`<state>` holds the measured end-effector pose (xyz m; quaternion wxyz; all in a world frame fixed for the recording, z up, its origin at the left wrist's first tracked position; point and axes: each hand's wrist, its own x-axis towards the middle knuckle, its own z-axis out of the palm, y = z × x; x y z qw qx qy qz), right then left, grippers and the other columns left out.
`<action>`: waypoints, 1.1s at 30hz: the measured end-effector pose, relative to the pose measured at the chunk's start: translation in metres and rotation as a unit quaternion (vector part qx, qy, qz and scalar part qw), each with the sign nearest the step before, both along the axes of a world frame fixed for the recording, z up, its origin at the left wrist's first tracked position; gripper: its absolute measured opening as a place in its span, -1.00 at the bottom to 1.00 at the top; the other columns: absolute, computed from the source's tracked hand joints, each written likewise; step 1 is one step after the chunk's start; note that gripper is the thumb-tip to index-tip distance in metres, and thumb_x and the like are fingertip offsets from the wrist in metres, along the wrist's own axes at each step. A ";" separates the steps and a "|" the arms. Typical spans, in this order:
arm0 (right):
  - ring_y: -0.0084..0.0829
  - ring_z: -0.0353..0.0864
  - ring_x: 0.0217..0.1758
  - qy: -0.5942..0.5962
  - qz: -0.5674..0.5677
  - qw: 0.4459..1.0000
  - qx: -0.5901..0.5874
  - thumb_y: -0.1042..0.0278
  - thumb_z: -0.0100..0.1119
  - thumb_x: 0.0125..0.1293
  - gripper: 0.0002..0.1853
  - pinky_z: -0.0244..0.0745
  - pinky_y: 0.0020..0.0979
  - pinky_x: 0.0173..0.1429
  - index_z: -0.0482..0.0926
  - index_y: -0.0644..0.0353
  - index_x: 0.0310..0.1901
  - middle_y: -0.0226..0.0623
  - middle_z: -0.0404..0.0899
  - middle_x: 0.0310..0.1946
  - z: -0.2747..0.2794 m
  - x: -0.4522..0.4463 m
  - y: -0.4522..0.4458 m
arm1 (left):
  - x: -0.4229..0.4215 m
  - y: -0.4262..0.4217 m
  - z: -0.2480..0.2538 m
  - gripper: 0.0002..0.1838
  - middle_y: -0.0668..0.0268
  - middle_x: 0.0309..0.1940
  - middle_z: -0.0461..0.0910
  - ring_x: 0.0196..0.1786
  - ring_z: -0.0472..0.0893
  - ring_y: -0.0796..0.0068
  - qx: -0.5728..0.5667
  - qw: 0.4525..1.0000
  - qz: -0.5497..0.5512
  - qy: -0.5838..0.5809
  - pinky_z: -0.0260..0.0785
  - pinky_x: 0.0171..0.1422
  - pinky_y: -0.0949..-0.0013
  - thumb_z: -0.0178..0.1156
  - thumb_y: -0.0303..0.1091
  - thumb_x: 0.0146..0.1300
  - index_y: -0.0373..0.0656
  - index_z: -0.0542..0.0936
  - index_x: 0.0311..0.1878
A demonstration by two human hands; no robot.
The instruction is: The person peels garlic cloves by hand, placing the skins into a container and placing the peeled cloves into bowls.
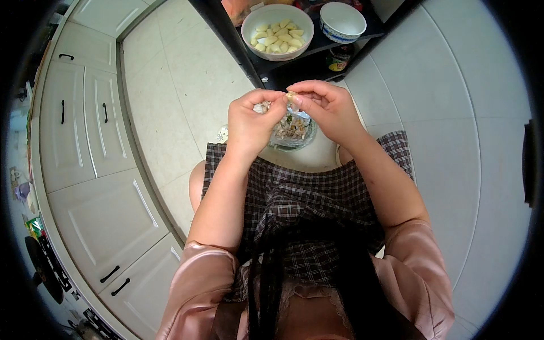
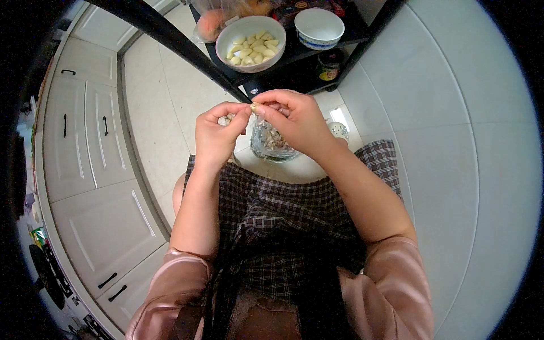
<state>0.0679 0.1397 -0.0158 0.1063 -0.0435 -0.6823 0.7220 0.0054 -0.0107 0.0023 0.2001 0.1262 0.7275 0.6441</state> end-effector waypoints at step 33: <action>-0.67 0.49 -0.22 -0.037 0.019 0.995 -0.092 0.45 0.15 0.24 -0.75 0.43 -0.63 -0.13 0.53 0.29 -0.05 -0.38 0.56 -0.25 0.008 -0.002 0.003 | 0.001 0.003 0.004 -0.86 0.41 -0.60 0.52 -0.59 0.41 0.75 0.062 0.986 0.007 -0.152 0.20 -0.51 0.66 0.23 -0.42 0.12 -0.30 0.61 -0.28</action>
